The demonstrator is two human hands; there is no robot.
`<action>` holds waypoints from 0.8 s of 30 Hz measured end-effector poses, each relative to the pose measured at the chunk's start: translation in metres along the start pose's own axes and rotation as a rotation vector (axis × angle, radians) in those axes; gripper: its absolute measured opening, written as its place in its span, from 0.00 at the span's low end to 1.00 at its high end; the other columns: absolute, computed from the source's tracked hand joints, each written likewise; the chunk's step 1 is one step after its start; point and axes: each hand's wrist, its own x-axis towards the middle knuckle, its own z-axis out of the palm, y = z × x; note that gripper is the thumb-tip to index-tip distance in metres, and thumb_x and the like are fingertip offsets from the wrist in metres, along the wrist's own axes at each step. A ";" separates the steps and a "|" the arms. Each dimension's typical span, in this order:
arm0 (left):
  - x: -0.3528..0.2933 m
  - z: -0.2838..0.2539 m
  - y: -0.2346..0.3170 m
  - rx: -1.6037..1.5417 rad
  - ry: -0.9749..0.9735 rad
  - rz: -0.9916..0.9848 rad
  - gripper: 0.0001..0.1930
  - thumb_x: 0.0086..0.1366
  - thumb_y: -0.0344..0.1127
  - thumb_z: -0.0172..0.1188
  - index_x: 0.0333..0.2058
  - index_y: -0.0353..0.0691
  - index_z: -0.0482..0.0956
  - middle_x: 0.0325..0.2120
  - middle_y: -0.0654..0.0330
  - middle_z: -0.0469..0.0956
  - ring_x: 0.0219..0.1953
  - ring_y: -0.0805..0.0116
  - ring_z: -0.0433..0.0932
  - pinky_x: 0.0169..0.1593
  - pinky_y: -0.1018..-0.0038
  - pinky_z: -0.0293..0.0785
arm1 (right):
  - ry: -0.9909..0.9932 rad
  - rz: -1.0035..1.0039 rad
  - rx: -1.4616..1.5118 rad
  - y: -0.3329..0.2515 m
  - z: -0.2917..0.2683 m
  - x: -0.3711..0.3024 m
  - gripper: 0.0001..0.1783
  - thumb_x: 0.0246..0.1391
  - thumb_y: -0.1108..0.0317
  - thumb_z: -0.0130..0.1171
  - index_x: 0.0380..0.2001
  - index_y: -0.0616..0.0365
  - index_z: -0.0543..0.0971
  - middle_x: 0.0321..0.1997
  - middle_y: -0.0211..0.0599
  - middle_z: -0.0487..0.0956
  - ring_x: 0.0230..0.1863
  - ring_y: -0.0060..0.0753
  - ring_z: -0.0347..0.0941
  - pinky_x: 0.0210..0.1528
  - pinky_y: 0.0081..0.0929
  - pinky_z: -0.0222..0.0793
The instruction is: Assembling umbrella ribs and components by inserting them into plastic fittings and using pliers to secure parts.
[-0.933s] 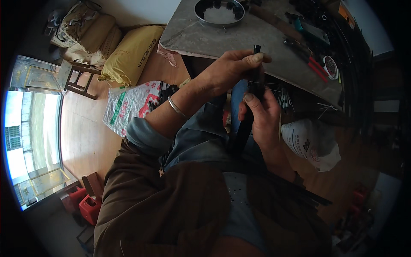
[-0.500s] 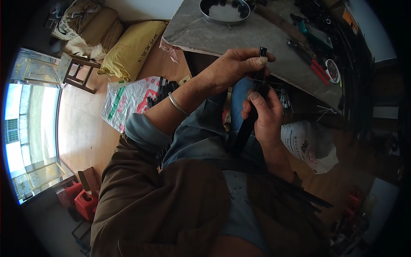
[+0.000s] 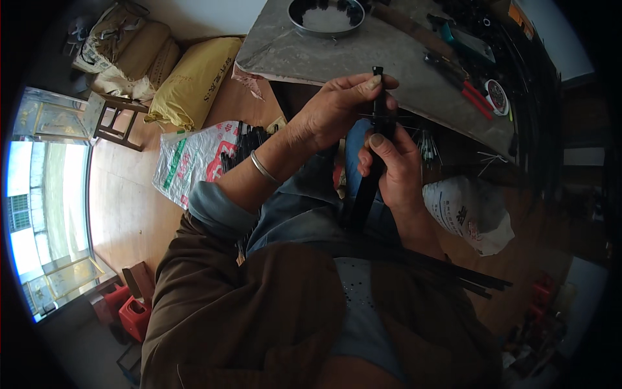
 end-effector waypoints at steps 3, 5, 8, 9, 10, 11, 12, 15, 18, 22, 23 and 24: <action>-0.001 0.001 -0.004 -0.052 0.074 0.002 0.22 0.70 0.46 0.50 0.53 0.35 0.71 0.38 0.58 0.79 0.42 0.69 0.77 0.52 0.71 0.70 | -0.014 -0.011 0.019 0.003 0.000 0.001 0.09 0.58 0.67 0.57 0.36 0.61 0.72 0.21 0.33 0.71 0.20 0.25 0.68 0.23 0.24 0.68; -0.005 0.009 0.002 0.012 0.177 0.001 0.26 0.71 0.52 0.45 0.52 0.33 0.71 0.39 0.58 0.78 0.40 0.69 0.76 0.50 0.71 0.70 | 0.001 -0.021 0.023 0.003 0.000 0.001 0.08 0.58 0.68 0.57 0.36 0.61 0.72 0.21 0.33 0.71 0.20 0.25 0.68 0.23 0.23 0.68; -0.012 -0.002 0.010 0.326 0.121 0.028 0.26 0.68 0.52 0.51 0.48 0.30 0.74 0.38 0.57 0.78 0.40 0.70 0.76 0.47 0.73 0.72 | 0.034 -0.041 0.034 0.005 -0.004 0.002 0.08 0.58 0.68 0.57 0.36 0.61 0.73 0.21 0.32 0.72 0.20 0.24 0.69 0.23 0.22 0.68; -0.019 0.002 0.014 0.395 0.050 0.031 0.23 0.65 0.47 0.58 0.47 0.29 0.74 0.38 0.58 0.78 0.40 0.72 0.76 0.46 0.75 0.72 | 0.050 -0.048 0.037 0.006 -0.006 0.003 0.08 0.58 0.67 0.57 0.36 0.60 0.73 0.21 0.32 0.72 0.20 0.23 0.69 0.23 0.21 0.68; -0.023 0.006 0.011 0.464 0.113 0.015 0.21 0.63 0.42 0.61 0.46 0.29 0.74 0.38 0.58 0.78 0.40 0.72 0.76 0.46 0.75 0.72 | 0.059 -0.059 0.053 0.006 -0.008 0.003 0.08 0.58 0.67 0.57 0.36 0.60 0.73 0.21 0.32 0.72 0.20 0.23 0.69 0.23 0.21 0.68; -0.029 0.010 0.008 0.536 0.182 0.000 0.20 0.60 0.38 0.64 0.46 0.29 0.74 0.37 0.58 0.78 0.40 0.71 0.76 0.46 0.75 0.72 | 0.042 -0.055 0.026 0.007 -0.008 0.002 0.10 0.57 0.67 0.58 0.37 0.61 0.74 0.22 0.32 0.73 0.21 0.23 0.70 0.23 0.21 0.68; -0.030 0.017 0.002 0.495 0.217 0.011 0.16 0.60 0.29 0.62 0.46 0.30 0.73 0.38 0.59 0.77 0.39 0.73 0.74 0.45 0.77 0.71 | 0.031 -0.051 -0.004 0.007 -0.009 0.001 0.11 0.57 0.66 0.59 0.39 0.61 0.74 0.23 0.31 0.74 0.21 0.22 0.70 0.24 0.21 0.68; -0.032 0.026 -0.004 0.375 0.282 -0.014 0.16 0.60 0.29 0.62 0.45 0.30 0.73 0.37 0.59 0.77 0.39 0.73 0.76 0.47 0.78 0.71 | 0.058 -0.031 -0.041 -0.002 -0.002 -0.003 0.12 0.56 0.65 0.61 0.38 0.62 0.76 0.24 0.31 0.76 0.23 0.20 0.71 0.24 0.20 0.68; -0.034 0.035 -0.004 0.394 0.294 0.013 0.17 0.59 0.29 0.63 0.46 0.31 0.73 0.37 0.59 0.78 0.40 0.74 0.77 0.43 0.78 0.74 | 0.034 -0.248 -0.558 0.001 -0.024 0.001 0.11 0.55 0.65 0.62 0.34 0.63 0.78 0.26 0.31 0.78 0.26 0.19 0.73 0.28 0.19 0.69; -0.037 0.040 -0.005 0.374 0.285 0.025 0.16 0.60 0.28 0.62 0.46 0.34 0.73 0.36 0.60 0.79 0.39 0.75 0.77 0.43 0.80 0.74 | -0.050 -0.090 -0.724 -0.017 -0.033 0.006 0.11 0.54 0.65 0.64 0.30 0.63 0.80 0.28 0.29 0.79 0.29 0.18 0.73 0.31 0.18 0.69; -0.037 0.039 -0.005 0.382 0.278 0.019 0.16 0.60 0.28 0.62 0.46 0.34 0.73 0.36 0.60 0.79 0.39 0.75 0.77 0.43 0.80 0.74 | -0.096 -0.060 -0.557 -0.016 -0.034 0.008 0.11 0.52 0.65 0.65 0.31 0.63 0.81 0.29 0.29 0.80 0.30 0.18 0.73 0.33 0.18 0.68; -0.037 0.039 -0.006 0.347 0.278 0.026 0.15 0.60 0.28 0.62 0.46 0.34 0.74 0.36 0.60 0.79 0.39 0.75 0.77 0.44 0.79 0.73 | -0.143 -0.031 -0.390 -0.015 -0.036 0.010 0.11 0.51 0.65 0.66 0.31 0.62 0.81 0.29 0.29 0.80 0.31 0.18 0.73 0.34 0.19 0.68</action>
